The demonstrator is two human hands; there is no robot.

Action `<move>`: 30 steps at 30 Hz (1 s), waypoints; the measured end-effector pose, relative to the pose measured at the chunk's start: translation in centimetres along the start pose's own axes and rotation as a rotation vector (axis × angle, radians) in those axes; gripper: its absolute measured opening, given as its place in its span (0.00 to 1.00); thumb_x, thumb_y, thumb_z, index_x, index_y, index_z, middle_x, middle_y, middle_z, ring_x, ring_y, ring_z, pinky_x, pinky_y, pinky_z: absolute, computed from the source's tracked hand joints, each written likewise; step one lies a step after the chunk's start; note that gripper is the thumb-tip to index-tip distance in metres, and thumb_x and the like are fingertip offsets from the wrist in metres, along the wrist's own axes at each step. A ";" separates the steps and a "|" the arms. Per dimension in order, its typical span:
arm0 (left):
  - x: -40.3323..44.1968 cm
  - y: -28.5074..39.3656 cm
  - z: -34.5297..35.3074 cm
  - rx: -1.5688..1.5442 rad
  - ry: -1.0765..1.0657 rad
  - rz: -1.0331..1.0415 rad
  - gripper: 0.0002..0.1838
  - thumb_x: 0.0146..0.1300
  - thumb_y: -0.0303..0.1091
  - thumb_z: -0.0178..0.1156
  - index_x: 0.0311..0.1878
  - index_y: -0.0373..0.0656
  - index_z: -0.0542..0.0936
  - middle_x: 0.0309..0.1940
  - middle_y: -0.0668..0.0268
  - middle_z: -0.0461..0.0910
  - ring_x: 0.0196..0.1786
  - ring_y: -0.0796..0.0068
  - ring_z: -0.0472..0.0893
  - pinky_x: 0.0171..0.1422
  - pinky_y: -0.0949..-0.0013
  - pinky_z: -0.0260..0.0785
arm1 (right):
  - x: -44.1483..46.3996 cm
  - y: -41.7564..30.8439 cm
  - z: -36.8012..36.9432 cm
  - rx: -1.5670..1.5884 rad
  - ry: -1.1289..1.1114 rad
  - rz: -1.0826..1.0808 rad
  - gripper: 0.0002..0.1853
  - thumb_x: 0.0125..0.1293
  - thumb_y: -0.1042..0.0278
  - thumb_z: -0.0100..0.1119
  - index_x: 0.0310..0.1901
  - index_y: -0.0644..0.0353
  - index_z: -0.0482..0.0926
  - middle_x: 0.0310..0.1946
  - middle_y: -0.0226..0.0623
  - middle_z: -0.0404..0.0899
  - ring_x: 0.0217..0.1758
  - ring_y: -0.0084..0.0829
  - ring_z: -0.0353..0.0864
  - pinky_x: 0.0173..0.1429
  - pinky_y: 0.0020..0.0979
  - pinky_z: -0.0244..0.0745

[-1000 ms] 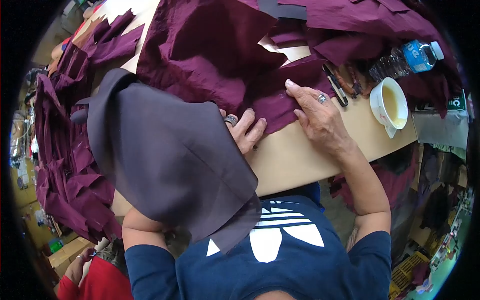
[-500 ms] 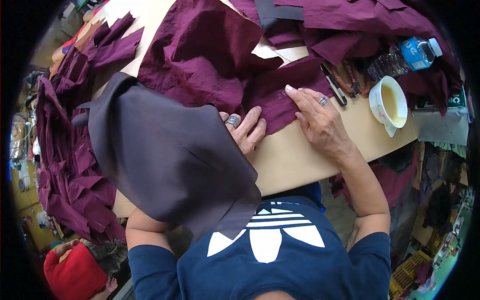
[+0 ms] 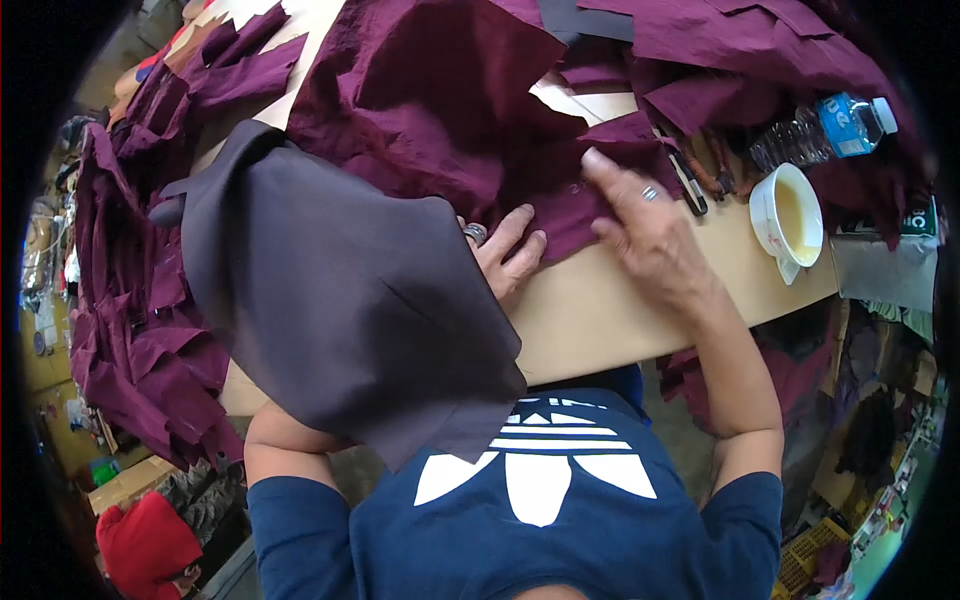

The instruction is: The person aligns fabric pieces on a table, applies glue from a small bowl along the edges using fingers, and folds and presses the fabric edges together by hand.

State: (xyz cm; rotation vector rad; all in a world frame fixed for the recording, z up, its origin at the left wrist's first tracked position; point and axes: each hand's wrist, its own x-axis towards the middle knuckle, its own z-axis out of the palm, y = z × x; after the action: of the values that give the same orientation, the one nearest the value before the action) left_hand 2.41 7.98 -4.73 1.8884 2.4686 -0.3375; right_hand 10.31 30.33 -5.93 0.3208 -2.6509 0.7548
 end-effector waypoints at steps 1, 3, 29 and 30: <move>0.1 0.1 -0.5 -0.004 -0.020 -0.010 0.30 0.57 0.37 0.54 0.65 0.53 0.65 0.68 0.59 0.59 0.39 0.61 0.82 0.53 0.55 0.67 | -0.2 0.2 -0.8 -0.015 -0.023 0.156 0.33 0.54 0.74 0.61 0.64 0.59 0.64 0.52 0.48 0.74 0.53 0.47 0.74 0.59 0.39 0.69; -0.1 0.2 -0.5 -0.027 -0.003 -0.039 0.30 0.57 0.36 0.54 0.66 0.54 0.65 0.68 0.60 0.59 0.40 0.60 0.81 0.54 0.53 0.67 | -0.4 0.6 -3.3 -0.078 0.122 0.049 0.30 0.55 0.74 0.61 0.62 0.59 0.67 0.53 0.46 0.75 0.54 0.44 0.75 0.59 0.37 0.69; -0.5 -1.3 -0.7 -0.063 0.041 0.061 0.32 0.56 0.25 0.51 0.67 0.58 0.65 0.66 0.58 0.62 0.32 0.66 0.79 0.43 0.65 0.69 | -8.1 3.7 -16.7 -0.596 0.019 0.506 0.23 0.37 0.61 0.71 0.35 0.60 0.73 0.67 0.45 0.59 0.69 0.49 0.58 0.65 0.45 0.61; -0.5 -1.4 -0.7 -0.064 0.053 0.071 0.33 0.55 0.25 0.52 0.67 0.58 0.66 0.66 0.58 0.62 0.31 0.66 0.79 0.42 0.65 0.68 | -8.1 2.9 -16.6 -0.653 0.013 0.514 0.23 0.37 0.62 0.71 0.35 0.60 0.72 0.66 0.44 0.60 0.68 0.49 0.58 0.64 0.45 0.61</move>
State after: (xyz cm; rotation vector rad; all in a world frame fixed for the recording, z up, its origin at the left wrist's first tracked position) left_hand 1.30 7.29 -3.76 1.9782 2.4064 -0.2071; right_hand 21.43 42.76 2.62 -0.5487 -2.8035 -0.0206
